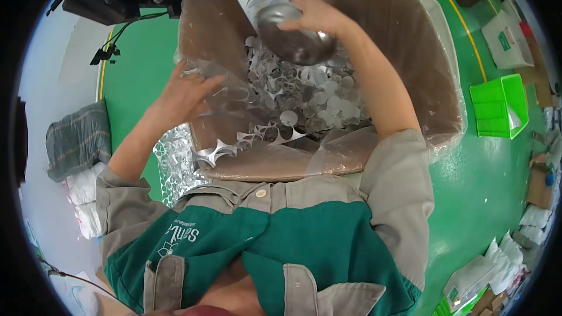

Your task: The person repeatedly picks up a sheet of circular discs from a cardboard box and pours them into a metal bowl. The person then empties the bowl back into the box and repeats the process. The task involves handling the discs and the bowl in a repetitive cycle.

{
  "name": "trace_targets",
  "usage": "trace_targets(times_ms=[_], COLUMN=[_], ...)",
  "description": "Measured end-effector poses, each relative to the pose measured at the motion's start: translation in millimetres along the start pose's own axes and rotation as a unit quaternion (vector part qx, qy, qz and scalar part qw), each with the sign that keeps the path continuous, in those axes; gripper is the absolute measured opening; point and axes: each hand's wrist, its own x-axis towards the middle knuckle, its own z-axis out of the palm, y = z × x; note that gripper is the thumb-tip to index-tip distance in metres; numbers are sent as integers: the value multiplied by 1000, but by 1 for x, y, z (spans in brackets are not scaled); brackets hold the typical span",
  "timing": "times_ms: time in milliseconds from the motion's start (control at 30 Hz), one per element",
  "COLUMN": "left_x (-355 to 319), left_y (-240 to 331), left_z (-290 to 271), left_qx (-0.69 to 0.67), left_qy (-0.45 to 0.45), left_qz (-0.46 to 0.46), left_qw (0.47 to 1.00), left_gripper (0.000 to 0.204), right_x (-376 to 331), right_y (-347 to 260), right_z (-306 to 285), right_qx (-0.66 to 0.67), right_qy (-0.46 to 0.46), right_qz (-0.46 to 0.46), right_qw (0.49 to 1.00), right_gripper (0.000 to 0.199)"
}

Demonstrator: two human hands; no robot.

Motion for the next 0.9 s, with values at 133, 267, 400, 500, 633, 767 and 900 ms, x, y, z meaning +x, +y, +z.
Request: trace_targets(times_ms=[133,267,400,500,633,767,900], left_x=[-13,-43,-40,-28,-10,-20,-48], left_y=[-31,-49,-58,-55,-51,-49,-24], left_z=[-28,-55,-60,-34,-9,-15,-60], left_qx=[-437,-637,-650,-611,-622,-662,-708], left_qy=[211,314,387,307,305,372,413], left_qz=[-19,-6,-47,-120,-159,-130,-50], left_qw=[874,704,652,720,703,637,570], left_gripper=[33,27,28,21,23,23,29], right_x=[-4,-3,-11,-7,-2,-8,-6], right_y=[-40,-8,87,100,44,-26,67], right_z=[-45,-9,68,74,14,-34,20], right_qx=[397,581,413,-169,-201,491,717], right_qy=[-32,-91,-100,-67,45,-81,-154], right_qz=[-148,-119,122,227,-46,-28,-25], right_qw=[905,800,897,957,977,867,680], right_gripper=[37,37,56,65,38,47,36])
